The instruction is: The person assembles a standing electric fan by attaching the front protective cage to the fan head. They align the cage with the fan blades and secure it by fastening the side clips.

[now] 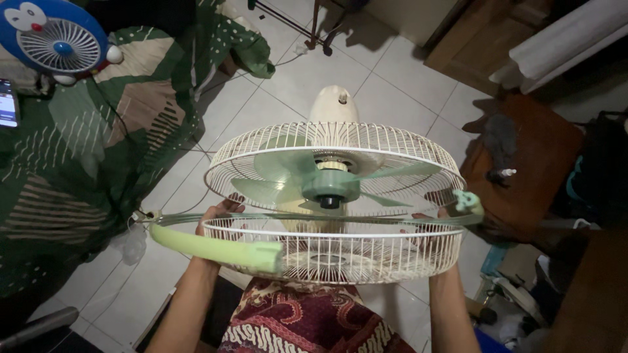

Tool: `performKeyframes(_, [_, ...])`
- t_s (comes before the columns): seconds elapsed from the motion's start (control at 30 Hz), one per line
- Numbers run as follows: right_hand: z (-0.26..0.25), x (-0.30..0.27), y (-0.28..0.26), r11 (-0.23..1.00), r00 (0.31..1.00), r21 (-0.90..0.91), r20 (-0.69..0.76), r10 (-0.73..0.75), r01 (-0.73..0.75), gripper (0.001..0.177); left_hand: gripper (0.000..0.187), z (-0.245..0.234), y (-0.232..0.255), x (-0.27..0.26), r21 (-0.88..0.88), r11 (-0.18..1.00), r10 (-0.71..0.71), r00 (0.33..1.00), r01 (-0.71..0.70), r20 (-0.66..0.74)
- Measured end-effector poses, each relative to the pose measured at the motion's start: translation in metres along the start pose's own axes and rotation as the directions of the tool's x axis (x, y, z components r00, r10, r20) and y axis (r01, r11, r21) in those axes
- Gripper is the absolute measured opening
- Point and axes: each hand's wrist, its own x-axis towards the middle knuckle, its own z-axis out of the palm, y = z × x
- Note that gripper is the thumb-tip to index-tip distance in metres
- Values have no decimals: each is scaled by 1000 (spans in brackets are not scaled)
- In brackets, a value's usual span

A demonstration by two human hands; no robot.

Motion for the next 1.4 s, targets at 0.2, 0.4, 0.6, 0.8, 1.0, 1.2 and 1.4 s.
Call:
performKeyframes(0.2, [52,-13,-17,995,932,-91,-363,-1,-35,45,57,12,2,-9,-57,998,-14,999,17,49])
performKeyframes(0.4, [71,-17,-23,988,947,-154,-318,-49,-1,48,61,21,9,-19,15,999,-31,999,31,-7])
performKeyframes(0.6, [46,-5,-25,978,945,-197,-302,-127,68,51,61,10,4,0,112,994,-8,1000,8,0])
performKeyframes(0.8, [36,9,-28,969,954,-232,-259,-151,91,55,47,1,-3,1,-47,996,77,996,-80,-47])
performKeyframes(1.0, [42,18,-28,965,963,-247,-225,-150,93,59,48,9,5,-9,-77,997,12,992,-22,-124])
performKeyframes(1.2, [44,10,-28,971,957,-239,-281,-77,8,63,41,16,14,-11,55,998,44,998,-41,-47])
performKeyframes(1.4, [42,10,-28,972,959,-234,-276,-59,-8,66,38,20,18,-15,37,999,14,999,-12,-47])
